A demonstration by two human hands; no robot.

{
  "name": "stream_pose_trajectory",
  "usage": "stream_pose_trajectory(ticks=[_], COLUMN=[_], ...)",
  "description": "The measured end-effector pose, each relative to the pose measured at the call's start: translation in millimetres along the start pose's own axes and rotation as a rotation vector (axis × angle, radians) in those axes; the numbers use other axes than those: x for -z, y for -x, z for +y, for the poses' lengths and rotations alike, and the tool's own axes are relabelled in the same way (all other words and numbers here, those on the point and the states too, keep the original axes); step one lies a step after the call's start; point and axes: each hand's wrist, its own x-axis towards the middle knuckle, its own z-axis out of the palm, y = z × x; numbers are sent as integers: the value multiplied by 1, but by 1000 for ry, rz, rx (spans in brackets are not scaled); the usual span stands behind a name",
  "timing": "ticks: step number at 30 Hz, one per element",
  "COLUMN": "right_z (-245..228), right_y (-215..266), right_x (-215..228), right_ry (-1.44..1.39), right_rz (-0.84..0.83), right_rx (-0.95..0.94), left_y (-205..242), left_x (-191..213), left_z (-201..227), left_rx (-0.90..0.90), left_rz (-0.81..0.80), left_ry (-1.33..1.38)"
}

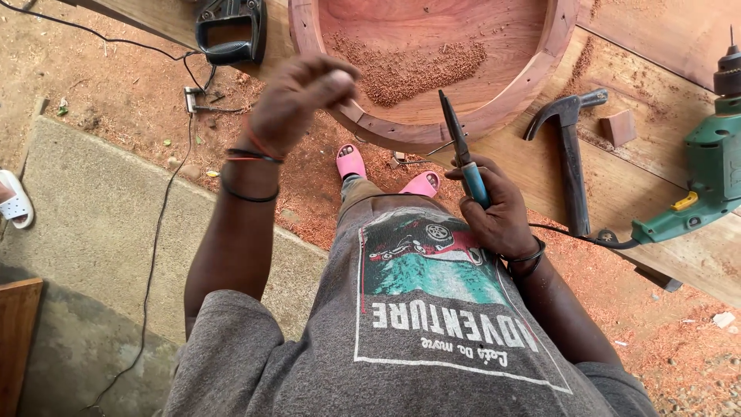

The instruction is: The person works on a large round wooden bowl-shaped piece on a workbench. They use pliers to pull small nails or tacks out of the rim, hold a nail with one hand and drive it with a hammer, then pick up a power drill and position it at the rim as the clip ends.

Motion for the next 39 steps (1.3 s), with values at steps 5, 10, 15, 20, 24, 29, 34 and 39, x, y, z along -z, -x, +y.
stream_pose_trajectory(ticks=[5,10,15,20,24,29,34,39], right_z=[-3,-12,-12,-14,-9,-3,-4,1], right_y=[-3,-5,-5,-5,-5,-3,-6,-9], right_x=[-2,-1,-1,2,2,1,0,2], right_ry=[24,52,40,57,61,34,-59,109], right_rz=[-3,6,-6,-2,-16,-31,1,-220], right_rx=[-3,-71,36,44,67,24,-201,-274], left_y=[-21,-30,-35,-36,-36,-36,-36,-36], left_x=[-52,-80,-91,-91,-90,-89,-88,-89], left_z=[-12,-7,-8,-17,-12,-12,-17,-21], left_rx=[115,216,283,248,231,261,266,284], left_rz=[-245,-399,-435,-463,-460,-463,-455,-484], left_ry=[25,54,9,98,74,45,54,55])
